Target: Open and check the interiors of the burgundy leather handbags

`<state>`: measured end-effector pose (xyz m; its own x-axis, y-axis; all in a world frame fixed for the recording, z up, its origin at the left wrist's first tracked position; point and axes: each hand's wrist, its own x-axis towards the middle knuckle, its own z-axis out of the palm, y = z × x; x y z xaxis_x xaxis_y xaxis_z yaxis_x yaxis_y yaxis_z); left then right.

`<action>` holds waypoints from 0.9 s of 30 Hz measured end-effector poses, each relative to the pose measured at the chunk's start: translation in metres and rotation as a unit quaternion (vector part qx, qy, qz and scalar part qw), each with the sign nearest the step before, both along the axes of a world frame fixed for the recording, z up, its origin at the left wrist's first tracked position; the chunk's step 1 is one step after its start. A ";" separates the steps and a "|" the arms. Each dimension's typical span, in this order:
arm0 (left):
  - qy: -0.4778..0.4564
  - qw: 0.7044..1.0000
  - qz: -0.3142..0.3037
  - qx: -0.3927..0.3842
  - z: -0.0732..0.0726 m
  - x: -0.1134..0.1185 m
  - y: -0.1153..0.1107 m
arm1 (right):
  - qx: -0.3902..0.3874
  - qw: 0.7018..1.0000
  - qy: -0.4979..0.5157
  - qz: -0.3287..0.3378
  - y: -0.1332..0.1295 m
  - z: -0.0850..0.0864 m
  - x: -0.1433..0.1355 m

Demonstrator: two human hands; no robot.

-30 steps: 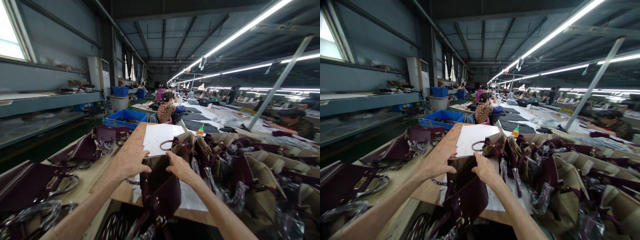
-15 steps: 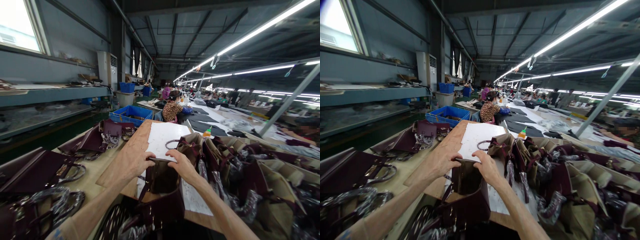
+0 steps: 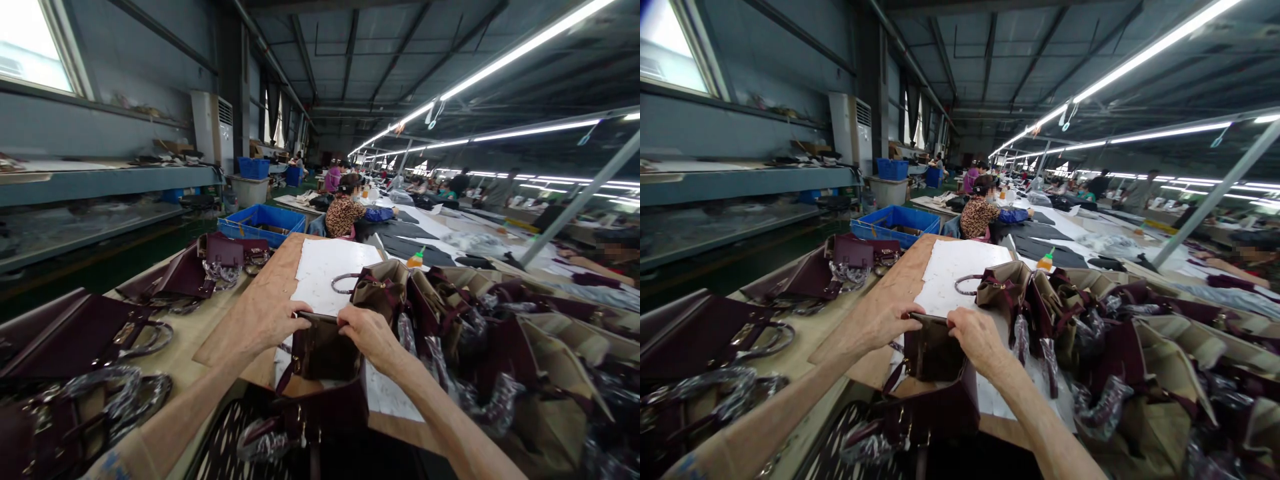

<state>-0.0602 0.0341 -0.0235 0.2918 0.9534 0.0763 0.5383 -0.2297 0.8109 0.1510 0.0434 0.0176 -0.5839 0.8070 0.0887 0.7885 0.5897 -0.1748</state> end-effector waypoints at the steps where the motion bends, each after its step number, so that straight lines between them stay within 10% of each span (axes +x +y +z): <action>1: -0.005 1.000 -0.001 -0.008 0.001 -0.001 -0.001 | 0.002 1.000 0.004 -0.004 0.000 0.000 0.002; 27: 0.162 0.978 -0.053 0.122 0.018 0.034 0.005 | 0.045 0.997 0.013 -0.060 0.005 -0.010 0.004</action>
